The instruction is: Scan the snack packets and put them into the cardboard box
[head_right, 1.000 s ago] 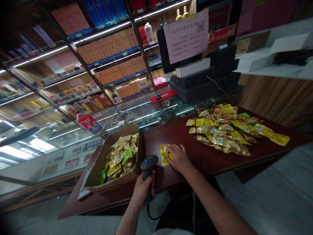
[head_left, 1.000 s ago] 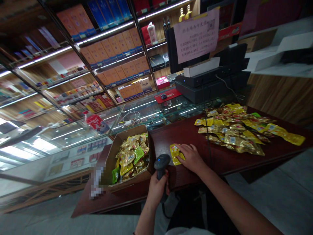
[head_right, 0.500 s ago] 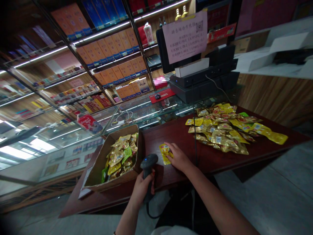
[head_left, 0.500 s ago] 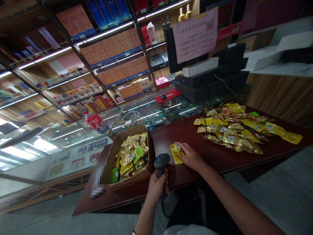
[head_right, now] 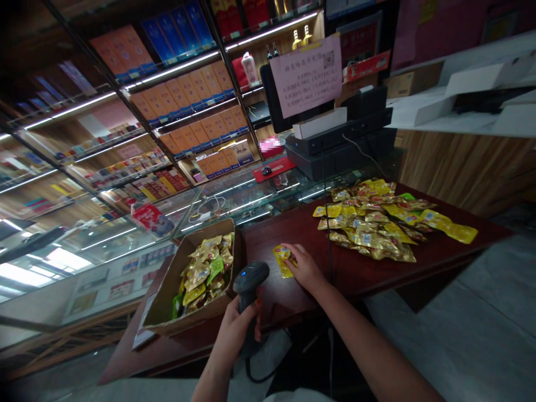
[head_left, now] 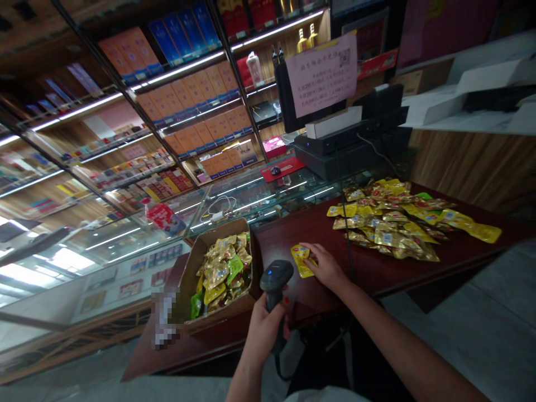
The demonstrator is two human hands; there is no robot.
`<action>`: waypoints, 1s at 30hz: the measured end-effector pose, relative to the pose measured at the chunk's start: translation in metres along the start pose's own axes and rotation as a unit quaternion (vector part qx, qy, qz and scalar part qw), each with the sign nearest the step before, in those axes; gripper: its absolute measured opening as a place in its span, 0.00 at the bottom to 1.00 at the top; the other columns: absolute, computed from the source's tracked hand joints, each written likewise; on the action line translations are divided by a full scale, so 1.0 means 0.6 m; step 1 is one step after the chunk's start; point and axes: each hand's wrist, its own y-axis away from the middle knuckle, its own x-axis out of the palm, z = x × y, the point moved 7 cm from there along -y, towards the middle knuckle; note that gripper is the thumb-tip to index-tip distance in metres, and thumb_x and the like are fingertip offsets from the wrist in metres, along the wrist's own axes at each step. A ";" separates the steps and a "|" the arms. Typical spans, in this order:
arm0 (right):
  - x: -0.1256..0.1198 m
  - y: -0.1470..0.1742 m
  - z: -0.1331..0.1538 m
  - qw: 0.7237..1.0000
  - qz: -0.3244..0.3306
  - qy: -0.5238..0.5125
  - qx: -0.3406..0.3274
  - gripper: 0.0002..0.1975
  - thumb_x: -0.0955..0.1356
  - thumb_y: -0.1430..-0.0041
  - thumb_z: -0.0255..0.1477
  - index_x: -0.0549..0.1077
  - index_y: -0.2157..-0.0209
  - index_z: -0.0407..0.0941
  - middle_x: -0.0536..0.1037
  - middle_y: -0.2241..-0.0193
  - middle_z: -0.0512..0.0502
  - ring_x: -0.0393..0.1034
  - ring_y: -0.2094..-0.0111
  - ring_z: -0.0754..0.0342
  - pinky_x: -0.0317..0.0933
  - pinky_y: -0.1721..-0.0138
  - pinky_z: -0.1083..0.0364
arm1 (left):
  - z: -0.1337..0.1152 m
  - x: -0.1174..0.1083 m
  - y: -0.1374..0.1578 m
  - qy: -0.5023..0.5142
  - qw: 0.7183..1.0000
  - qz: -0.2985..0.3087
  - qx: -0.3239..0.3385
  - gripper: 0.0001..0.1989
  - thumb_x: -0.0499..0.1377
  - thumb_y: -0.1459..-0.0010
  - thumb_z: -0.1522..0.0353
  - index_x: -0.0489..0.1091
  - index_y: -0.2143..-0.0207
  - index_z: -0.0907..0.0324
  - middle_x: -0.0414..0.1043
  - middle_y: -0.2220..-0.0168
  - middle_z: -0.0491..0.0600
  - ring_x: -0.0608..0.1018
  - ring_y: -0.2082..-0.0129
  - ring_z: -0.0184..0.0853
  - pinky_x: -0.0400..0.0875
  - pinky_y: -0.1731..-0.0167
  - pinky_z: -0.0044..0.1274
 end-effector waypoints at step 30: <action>-0.016 0.002 -0.019 0.994 -0.080 -0.061 0.047 0.35 0.66 0.46 0.24 0.58 0.36 0.48 0.75 0.62 0.46 0.76 0.63 0.52 0.72 0.56 0.50 | -0.013 0.012 0.010 -0.012 1.000 0.027 0.009 0.16 0.63 0.48 0.59 0.68 0.63 0.61 0.67 0.84 0.40 0.68 0.90 0.27 0.61 0.86 0.18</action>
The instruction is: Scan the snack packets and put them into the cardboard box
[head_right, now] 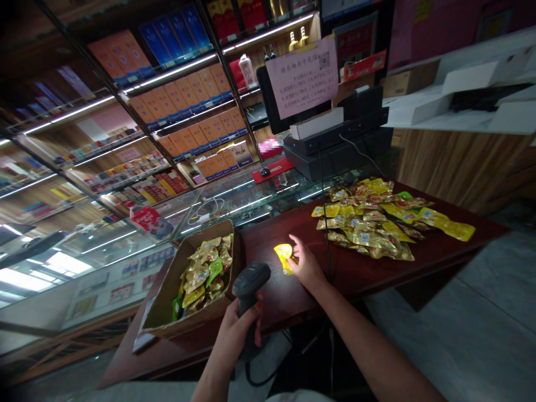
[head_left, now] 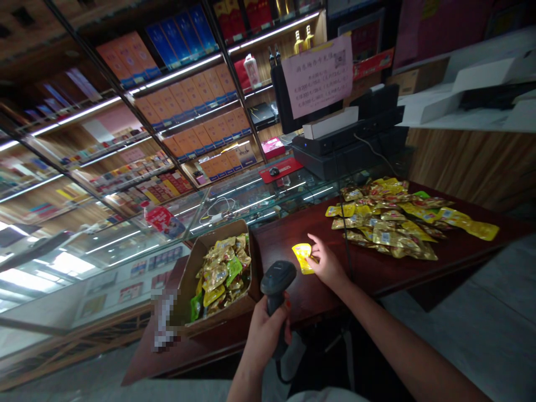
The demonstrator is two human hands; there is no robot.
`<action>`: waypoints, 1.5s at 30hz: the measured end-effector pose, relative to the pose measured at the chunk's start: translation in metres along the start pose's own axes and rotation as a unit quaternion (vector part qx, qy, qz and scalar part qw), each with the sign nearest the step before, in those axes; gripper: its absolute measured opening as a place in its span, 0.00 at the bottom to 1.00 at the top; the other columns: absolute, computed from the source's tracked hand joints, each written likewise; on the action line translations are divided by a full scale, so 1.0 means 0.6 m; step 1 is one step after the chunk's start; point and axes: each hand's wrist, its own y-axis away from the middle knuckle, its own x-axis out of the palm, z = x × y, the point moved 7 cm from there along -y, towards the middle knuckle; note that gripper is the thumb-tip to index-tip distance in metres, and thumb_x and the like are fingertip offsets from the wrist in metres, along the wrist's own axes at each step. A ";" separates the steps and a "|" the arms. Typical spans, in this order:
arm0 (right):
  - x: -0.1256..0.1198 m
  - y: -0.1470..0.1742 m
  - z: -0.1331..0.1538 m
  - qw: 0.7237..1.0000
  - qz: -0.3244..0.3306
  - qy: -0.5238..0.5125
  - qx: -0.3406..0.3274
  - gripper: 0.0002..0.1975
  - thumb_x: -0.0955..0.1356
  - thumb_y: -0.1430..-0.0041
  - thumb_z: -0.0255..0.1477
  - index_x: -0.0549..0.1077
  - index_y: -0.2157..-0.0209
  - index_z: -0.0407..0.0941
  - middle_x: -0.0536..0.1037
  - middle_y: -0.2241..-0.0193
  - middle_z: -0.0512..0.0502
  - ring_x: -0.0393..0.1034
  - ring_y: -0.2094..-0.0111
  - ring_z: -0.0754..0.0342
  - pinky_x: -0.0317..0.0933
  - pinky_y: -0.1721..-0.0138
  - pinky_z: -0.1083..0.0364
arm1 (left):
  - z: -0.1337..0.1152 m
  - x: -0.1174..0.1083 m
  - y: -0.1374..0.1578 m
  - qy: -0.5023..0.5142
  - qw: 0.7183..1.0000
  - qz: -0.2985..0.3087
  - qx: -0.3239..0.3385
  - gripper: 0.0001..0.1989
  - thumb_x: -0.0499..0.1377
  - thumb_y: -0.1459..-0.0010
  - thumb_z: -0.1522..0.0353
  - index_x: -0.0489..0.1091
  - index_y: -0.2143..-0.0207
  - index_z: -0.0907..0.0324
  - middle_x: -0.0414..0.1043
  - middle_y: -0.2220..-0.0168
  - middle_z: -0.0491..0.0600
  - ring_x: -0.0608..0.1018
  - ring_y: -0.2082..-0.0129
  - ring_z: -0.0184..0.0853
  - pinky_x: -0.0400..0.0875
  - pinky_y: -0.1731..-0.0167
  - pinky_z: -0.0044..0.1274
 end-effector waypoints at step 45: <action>0.043 -0.133 0.010 0.810 0.167 0.561 0.040 0.23 0.58 0.38 0.25 0.71 0.45 0.31 0.72 0.46 0.23 0.66 0.46 0.36 0.54 0.45 0.42 | 0.126 -0.032 -0.054 0.093 0.994 -0.044 -0.033 0.23 0.65 0.51 0.53 0.67 0.62 0.60 0.64 0.85 0.37 0.65 0.92 0.27 0.60 0.92 0.18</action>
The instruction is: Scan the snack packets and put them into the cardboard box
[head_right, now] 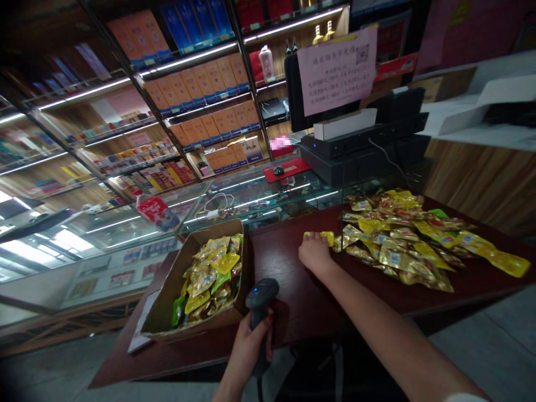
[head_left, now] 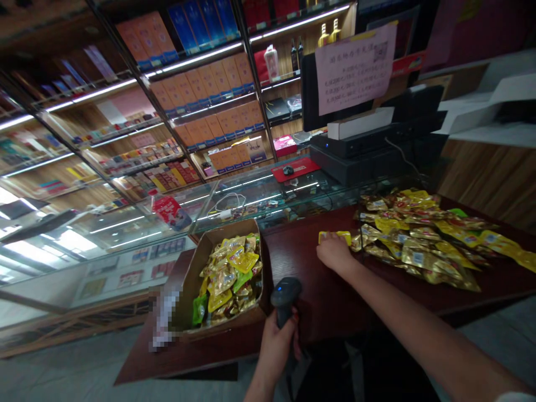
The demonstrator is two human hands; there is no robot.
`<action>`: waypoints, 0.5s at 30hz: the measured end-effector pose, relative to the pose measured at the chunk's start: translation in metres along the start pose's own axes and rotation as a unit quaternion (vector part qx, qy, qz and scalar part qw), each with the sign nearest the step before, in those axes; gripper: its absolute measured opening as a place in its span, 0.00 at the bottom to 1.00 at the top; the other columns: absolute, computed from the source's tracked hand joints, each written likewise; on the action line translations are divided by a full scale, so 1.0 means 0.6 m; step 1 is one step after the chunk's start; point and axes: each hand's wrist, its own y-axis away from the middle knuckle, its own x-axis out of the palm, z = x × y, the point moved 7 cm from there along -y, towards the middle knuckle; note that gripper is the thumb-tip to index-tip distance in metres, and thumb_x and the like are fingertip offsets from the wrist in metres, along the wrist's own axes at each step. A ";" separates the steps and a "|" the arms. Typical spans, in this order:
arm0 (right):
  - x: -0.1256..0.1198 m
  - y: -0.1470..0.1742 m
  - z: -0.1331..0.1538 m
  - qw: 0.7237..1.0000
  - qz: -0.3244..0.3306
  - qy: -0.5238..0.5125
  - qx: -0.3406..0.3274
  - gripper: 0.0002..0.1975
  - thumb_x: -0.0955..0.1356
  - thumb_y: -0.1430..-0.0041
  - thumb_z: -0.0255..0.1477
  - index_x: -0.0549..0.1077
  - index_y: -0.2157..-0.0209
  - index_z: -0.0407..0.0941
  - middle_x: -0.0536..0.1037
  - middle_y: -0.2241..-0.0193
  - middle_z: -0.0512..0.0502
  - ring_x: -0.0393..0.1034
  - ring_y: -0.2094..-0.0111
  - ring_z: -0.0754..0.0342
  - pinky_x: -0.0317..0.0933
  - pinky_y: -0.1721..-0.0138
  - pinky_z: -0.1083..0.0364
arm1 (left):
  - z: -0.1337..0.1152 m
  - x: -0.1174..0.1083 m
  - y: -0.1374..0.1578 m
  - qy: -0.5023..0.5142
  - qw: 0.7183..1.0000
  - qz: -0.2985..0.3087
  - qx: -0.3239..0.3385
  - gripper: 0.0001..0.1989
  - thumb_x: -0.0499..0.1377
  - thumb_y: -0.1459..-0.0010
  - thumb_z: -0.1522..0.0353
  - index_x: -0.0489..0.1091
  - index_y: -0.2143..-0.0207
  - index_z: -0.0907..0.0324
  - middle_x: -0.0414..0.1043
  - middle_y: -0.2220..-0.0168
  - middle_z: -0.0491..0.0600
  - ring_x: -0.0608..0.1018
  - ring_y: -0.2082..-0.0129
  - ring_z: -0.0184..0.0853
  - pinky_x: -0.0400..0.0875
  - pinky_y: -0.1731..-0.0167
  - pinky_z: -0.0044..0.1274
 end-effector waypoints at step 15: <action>0.005 0.156 -0.008 0.968 -0.127 -0.215 -0.008 0.27 0.69 0.43 0.34 0.66 0.43 0.44 0.73 0.48 0.37 0.66 0.48 0.42 0.58 0.47 0.47 | -0.020 0.012 0.014 -0.029 1.000 -0.005 -0.007 0.22 0.66 0.52 0.55 0.68 0.62 0.60 0.65 0.83 0.37 0.66 0.92 0.26 0.61 0.90 0.18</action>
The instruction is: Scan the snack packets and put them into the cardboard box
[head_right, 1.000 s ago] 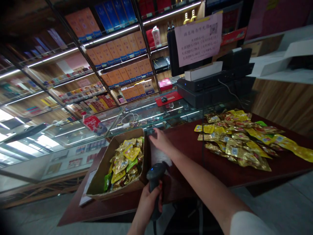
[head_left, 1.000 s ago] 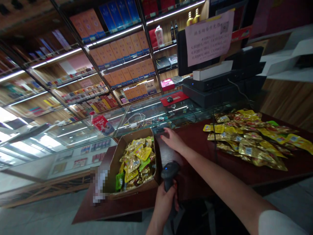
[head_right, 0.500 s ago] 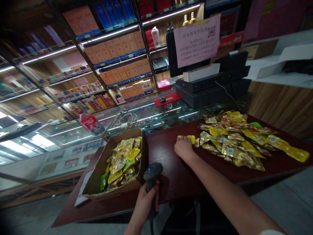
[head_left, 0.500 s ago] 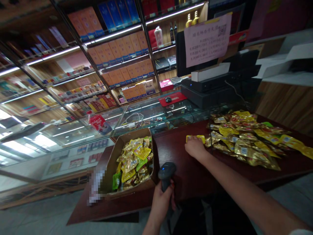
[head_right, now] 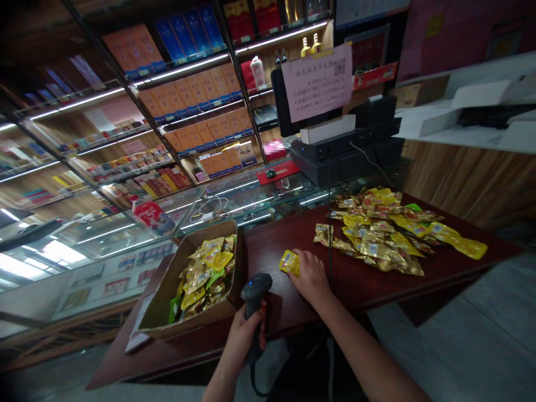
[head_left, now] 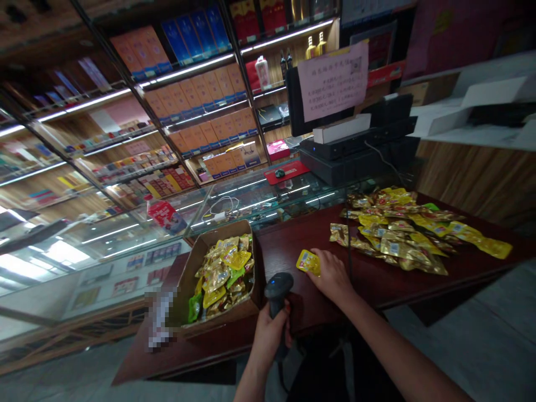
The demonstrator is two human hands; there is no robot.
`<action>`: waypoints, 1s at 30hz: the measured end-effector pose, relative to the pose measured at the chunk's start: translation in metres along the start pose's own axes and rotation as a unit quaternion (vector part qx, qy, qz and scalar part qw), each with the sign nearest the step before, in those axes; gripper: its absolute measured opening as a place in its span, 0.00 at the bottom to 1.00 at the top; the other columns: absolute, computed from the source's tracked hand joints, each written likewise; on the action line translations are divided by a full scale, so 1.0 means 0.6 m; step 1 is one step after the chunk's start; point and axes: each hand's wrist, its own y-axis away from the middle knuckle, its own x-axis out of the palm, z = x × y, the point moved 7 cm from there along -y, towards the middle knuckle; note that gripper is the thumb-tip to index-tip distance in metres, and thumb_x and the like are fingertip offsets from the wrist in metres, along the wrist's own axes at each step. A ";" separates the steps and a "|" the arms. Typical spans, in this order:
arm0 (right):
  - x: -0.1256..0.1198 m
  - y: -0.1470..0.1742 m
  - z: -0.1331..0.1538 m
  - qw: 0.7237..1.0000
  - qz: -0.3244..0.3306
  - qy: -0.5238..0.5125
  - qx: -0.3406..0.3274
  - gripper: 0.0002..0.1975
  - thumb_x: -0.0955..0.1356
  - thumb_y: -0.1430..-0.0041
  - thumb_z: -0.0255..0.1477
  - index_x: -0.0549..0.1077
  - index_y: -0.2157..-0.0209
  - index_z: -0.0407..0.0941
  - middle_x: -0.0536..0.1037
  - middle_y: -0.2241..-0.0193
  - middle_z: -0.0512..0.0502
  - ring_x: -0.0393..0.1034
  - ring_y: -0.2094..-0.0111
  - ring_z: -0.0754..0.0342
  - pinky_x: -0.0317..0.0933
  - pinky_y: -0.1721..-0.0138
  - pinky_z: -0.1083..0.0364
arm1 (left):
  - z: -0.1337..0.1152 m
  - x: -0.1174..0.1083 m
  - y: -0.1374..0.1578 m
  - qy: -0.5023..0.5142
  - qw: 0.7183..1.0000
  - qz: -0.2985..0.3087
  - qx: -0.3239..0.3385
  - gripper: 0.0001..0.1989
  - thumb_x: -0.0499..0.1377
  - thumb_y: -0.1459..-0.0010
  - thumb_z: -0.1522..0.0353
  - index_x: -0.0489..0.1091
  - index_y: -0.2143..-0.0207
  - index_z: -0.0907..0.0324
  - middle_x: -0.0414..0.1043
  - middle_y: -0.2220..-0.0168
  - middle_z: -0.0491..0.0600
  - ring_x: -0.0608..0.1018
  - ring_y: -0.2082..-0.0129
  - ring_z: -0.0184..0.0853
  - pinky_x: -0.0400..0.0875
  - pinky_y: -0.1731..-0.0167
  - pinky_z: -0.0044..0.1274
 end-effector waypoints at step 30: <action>0.027 -0.001 -0.025 0.899 0.016 -0.437 0.001 0.32 0.67 0.43 0.27 0.61 0.36 0.53 0.66 0.38 0.42 0.77 0.55 0.50 0.73 0.51 0.48 | -0.087 0.046 0.044 -0.063 0.996 0.044 0.039 0.19 0.64 0.49 0.57 0.70 0.62 0.62 0.67 0.84 0.40 0.67 0.91 0.27 0.59 0.87 0.18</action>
